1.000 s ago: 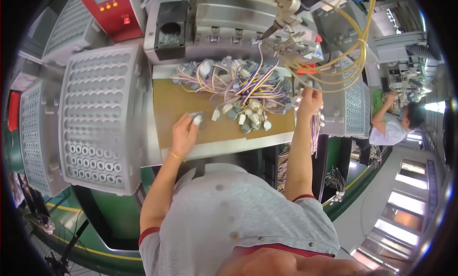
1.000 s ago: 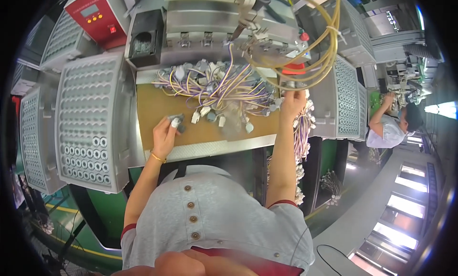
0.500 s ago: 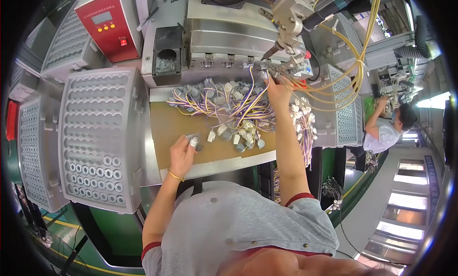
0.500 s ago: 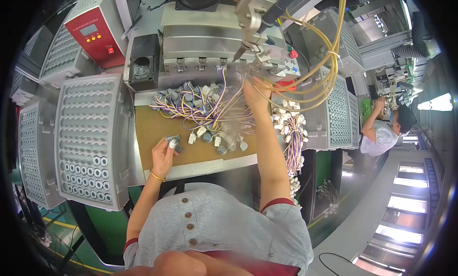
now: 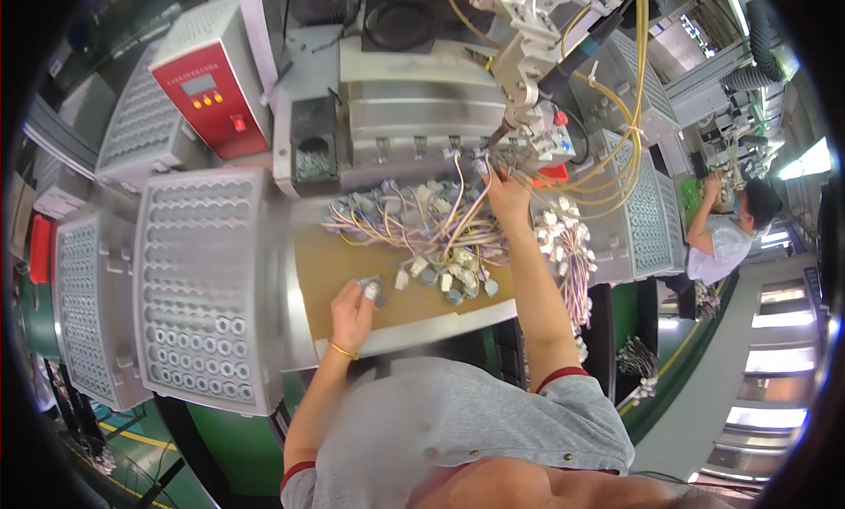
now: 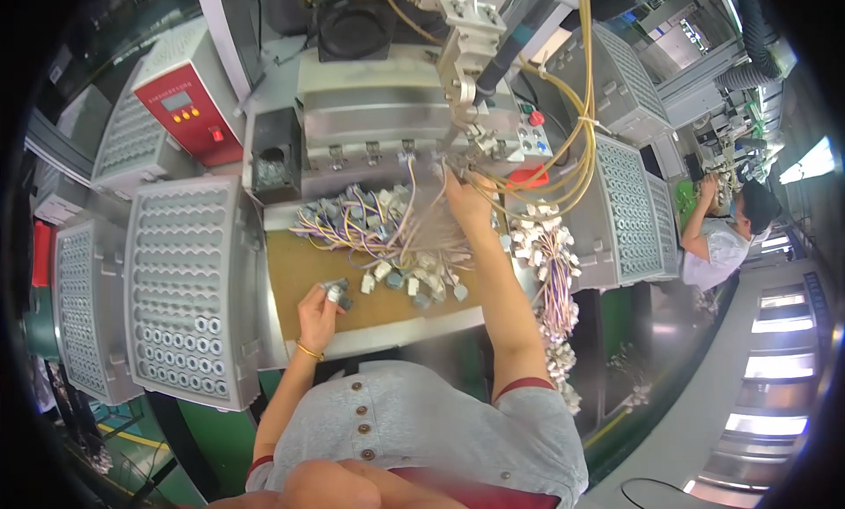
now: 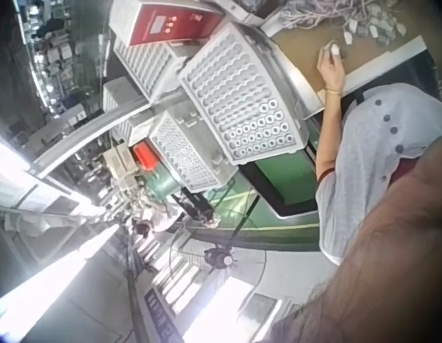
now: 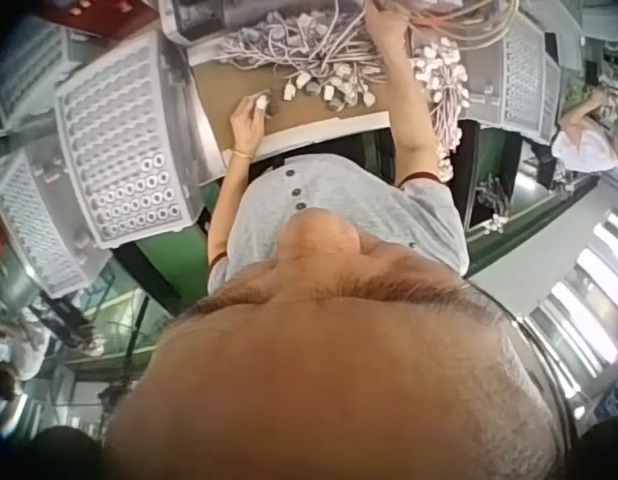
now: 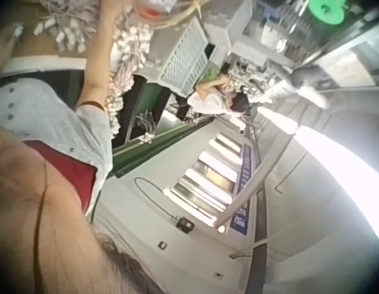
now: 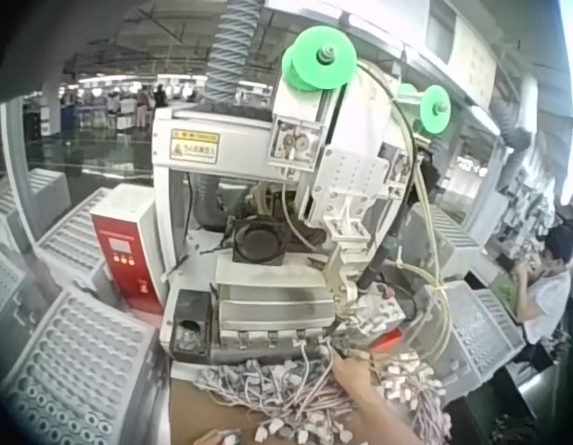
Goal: The person assembles wire harnesses by attaching small housings to the wire ends and inserting the connectors into a machine.
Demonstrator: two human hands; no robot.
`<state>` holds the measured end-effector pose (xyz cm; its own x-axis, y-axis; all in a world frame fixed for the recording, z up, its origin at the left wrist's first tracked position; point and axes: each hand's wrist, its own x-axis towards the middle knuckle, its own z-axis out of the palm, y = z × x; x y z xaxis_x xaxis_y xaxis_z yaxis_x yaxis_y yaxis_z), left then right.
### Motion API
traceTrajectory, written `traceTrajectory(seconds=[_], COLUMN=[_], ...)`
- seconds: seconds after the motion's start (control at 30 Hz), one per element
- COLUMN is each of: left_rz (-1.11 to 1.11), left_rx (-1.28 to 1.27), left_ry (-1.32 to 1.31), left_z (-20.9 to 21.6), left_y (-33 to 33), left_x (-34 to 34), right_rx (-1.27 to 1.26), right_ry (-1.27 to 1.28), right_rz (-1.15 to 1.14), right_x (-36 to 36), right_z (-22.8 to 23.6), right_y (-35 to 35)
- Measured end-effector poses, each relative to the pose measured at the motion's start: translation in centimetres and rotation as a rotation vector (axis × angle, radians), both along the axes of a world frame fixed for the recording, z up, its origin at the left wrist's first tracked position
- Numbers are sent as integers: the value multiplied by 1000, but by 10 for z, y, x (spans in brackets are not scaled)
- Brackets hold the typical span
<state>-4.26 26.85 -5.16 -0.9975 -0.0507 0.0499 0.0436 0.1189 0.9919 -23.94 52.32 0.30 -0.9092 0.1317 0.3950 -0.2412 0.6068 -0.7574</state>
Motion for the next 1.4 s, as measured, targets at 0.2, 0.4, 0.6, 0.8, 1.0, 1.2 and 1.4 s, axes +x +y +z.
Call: traceTrajectory(seconds=[0.2, 0.4, 0.6, 0.8, 1.0, 1.2, 1.4], left_rz=[105, 43, 60, 68, 65, 8, 19], left_rx=[-22, -37, -40, -17, -66, -43, 109], left_ry=[38, -15, -5, -58, 18, 25, -12], left_z=[-14, 8, 22, 22, -3, -11, -1], left_y=[7, 5, 7, 9, 5, 4, 6], left_x=[3, 9, 10, 9, 4, 2, 6], right_rx=[4, 114, 86, 20, 47, 82, 82], right_ry=[3, -21, -164, -170, -167, -301, -41], right_rz=[-1, 19, 54, -15, -14, -52, -9], right_x=[8, 21, 18, 18, 22, 25, 41], right_z=[2, 24, 19, 12, 40, 39, 40], right_y=[1, -7, -1, -3, -15, -15, 24])
